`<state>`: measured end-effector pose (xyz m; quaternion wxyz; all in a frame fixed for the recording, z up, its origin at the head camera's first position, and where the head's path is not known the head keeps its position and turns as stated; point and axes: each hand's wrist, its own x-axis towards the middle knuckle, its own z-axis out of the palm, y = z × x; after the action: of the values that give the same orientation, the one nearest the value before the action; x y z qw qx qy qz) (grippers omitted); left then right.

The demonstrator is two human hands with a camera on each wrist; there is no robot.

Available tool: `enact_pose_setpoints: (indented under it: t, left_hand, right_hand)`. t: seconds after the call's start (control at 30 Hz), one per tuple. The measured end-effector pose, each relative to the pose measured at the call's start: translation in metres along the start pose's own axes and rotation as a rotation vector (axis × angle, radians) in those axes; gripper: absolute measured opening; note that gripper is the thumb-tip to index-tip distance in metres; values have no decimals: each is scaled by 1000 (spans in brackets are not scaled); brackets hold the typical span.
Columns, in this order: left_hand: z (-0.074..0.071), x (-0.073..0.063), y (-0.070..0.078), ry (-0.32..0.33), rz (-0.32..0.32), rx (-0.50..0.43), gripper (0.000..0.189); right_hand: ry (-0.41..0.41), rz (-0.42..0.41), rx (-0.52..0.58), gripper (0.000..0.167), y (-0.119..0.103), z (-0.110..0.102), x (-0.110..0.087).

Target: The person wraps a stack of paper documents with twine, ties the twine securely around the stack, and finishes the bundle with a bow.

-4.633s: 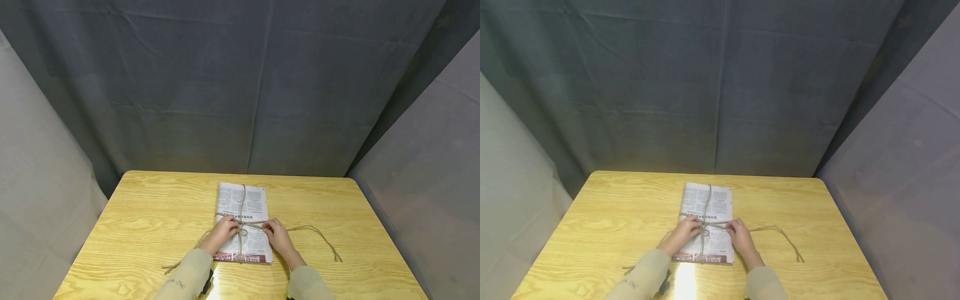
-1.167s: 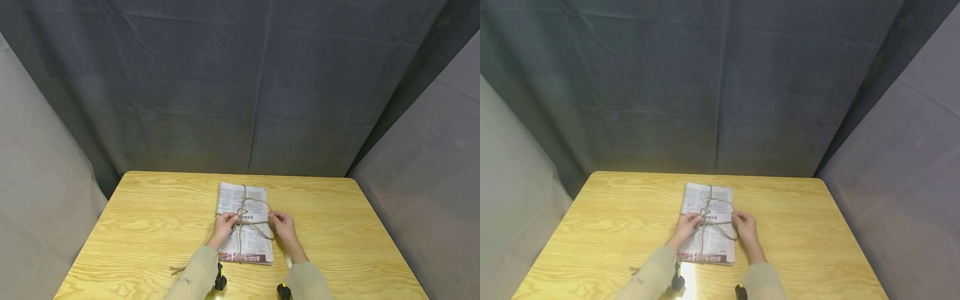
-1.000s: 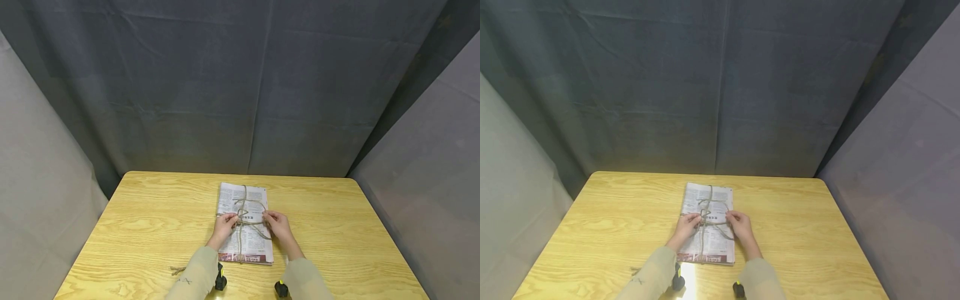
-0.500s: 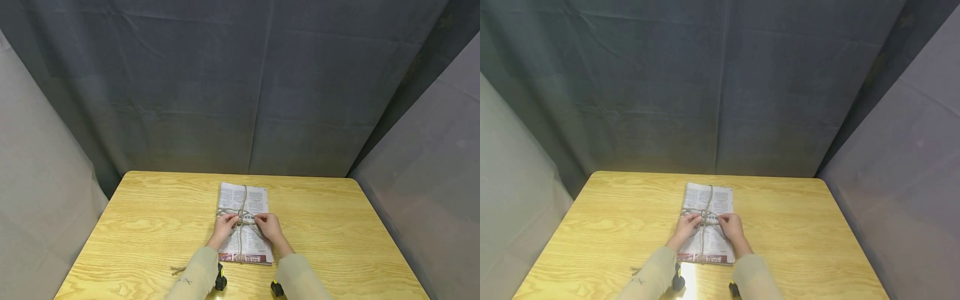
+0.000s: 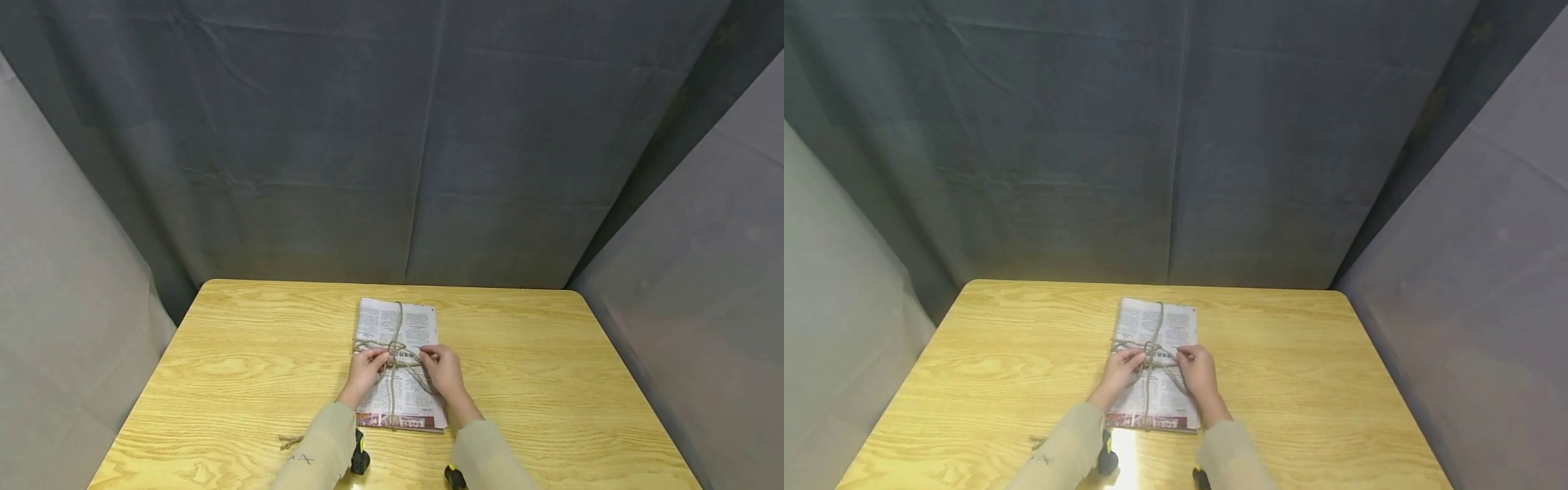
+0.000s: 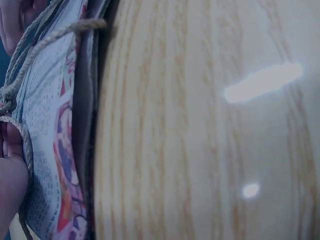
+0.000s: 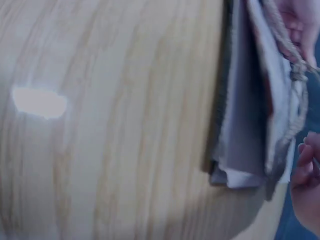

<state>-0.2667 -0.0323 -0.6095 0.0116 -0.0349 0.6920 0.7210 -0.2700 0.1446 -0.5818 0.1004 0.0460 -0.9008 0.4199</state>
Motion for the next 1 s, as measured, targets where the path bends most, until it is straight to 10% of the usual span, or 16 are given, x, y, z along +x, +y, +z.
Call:
enact_pose_setpoints:
  t: [0.27, 0.6, 1.0]
  left_hand:
    - [2, 1, 0, 20, 16, 9, 22]
    - [2, -12, 24, 19, 38, 8, 20]
    - [2, 1, 1, 25, 38, 7, 20]
  right_hand:
    - [-58, 141, -123, 8, 4, -23, -14]
    - [-43, 66, -176, 5, 18, -13, -12]
    - [-64, -32, -154, 7, 11, 2, 4]
